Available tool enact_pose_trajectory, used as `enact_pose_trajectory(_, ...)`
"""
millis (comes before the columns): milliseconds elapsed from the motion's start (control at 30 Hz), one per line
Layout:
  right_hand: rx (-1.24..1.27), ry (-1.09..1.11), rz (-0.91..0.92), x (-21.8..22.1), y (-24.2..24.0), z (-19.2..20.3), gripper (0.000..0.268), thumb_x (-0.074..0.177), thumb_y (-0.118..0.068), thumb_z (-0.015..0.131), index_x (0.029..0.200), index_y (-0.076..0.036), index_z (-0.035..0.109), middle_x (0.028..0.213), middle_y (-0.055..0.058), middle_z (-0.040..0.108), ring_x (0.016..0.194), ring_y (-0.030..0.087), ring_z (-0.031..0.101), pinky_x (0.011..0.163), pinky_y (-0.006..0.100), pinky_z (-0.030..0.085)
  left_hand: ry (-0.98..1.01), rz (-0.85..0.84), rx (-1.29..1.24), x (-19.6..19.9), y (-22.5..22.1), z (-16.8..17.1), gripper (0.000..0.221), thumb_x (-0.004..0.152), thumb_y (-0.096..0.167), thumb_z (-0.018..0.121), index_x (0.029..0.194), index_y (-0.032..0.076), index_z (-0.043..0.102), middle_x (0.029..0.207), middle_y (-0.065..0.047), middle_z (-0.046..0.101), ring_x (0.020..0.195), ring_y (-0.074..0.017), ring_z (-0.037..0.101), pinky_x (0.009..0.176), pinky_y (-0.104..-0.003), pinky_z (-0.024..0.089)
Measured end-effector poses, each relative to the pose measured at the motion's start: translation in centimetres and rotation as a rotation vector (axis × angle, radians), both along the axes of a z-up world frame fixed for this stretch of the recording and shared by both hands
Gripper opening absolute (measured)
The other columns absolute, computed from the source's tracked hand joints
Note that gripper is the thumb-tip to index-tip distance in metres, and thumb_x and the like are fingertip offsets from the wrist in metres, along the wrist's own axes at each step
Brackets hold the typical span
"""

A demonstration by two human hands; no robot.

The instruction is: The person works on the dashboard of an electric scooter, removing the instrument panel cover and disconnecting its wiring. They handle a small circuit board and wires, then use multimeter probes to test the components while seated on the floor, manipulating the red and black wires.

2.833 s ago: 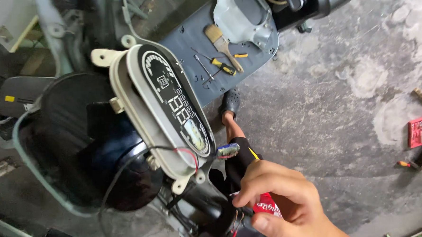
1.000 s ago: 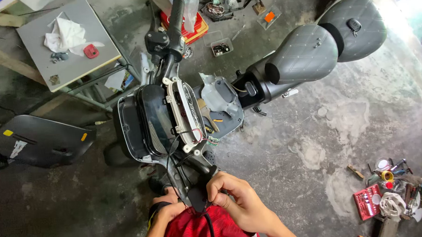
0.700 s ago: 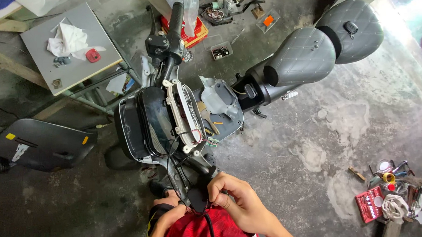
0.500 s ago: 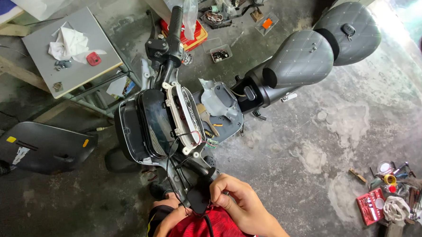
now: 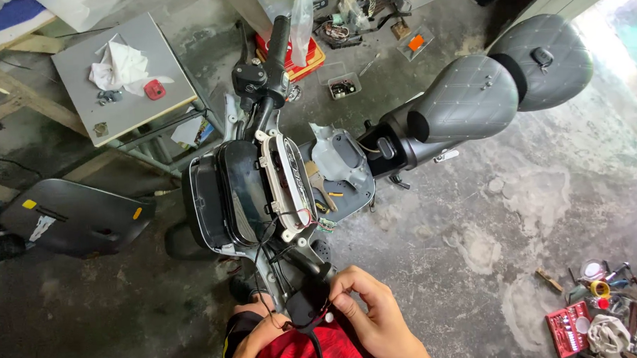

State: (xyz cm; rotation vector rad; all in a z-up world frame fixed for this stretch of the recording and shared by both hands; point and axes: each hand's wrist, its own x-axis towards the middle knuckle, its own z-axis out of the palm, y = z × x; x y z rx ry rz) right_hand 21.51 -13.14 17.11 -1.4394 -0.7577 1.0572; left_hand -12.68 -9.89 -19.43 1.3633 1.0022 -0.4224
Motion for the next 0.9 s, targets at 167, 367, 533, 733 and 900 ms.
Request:
enact_pose_trajectory(167, -0.012, 0.057, -0.099, 0.0, -0.1, -2.2, 0.002, 0.097, -0.002, 0.064, 0.097, 0.0, 0.063, 0.096, 0.006, 0.063, 0.091, 0.016, 0.061, 0.084, 0.029, 0.05, -0.053, 0.027, -0.058, -2.5, -1.6, -3.9, 0.063, 0.085, 0.038, 0.071, 0.136, 0.003, 0.058, 0.128, -0.01, 0.07, 0.117, -0.0223, 0.067, 0.104, -0.038, 0.053)
enact_pose_trajectory(367, -0.138, -0.093, -0.185, 1.8, 1.2, -3.5, 0.005, 0.093, -0.005, 0.069, 0.095, 0.0, 0.068, 0.092, 0.005, 0.068, 0.086, 0.015, 0.06, 0.081, 0.029, 0.049, -0.084, 0.065, -0.149, -6.4, -3.8, -7.0, 0.057, 0.091, 0.036, 0.067, 0.137, 0.002, 0.061, 0.132, -0.01, 0.069, 0.122, -0.0219, 0.065, 0.107, -0.038, 0.052)
enact_pose_trajectory(533, -0.209, -0.244, -0.233, 3.3, 3.1, -4.8, 0.01, 0.098, -0.007, 0.062, 0.103, -0.001, 0.069, 0.099, 0.006, 0.072, 0.093, 0.017, 0.069, 0.085, 0.03, 0.054, -0.099, 0.092, -0.237, -9.4, -4.8, -7.3, 0.053, 0.096, 0.034, 0.064, 0.138, 0.001, 0.063, 0.136, -0.009, 0.069, 0.126, -0.0215, 0.064, 0.11, -0.037, 0.05)
enact_pose_trajectory(733, -0.144, -0.411, -0.244, 4.5, 5.7, -4.0, 0.019, 0.093, -0.008, 0.071, 0.11, -0.002, 0.066, 0.112, 0.011, 0.068, 0.1, 0.025, 0.066, 0.087, 0.033, 0.053, -0.328, 0.292, -0.48, -8.9, -2.8, -5.4, 0.06, 0.099, 0.027, 0.064, 0.151, 0.004, 0.046, 0.152, -0.009, 0.053, 0.138, -0.0246, 0.052, 0.12, -0.04, 0.039)
enact_pose_trajectory(900, -0.063, -0.507, -0.169, 4.6, 6.5, -4.0, 0.028, 0.087, -0.011, 0.079, 0.112, -0.005, 0.066, 0.117, 0.012, 0.065, 0.108, 0.03, 0.062, 0.093, 0.038, 0.05, -0.334, 0.151, -0.171, -5.2, -2.5, 0.1, 0.061, 0.096, 0.023, 0.065, 0.15, 0.001, 0.045, 0.151, -0.015, 0.052, 0.138, -0.0291, 0.049, 0.116, -0.043, 0.037)
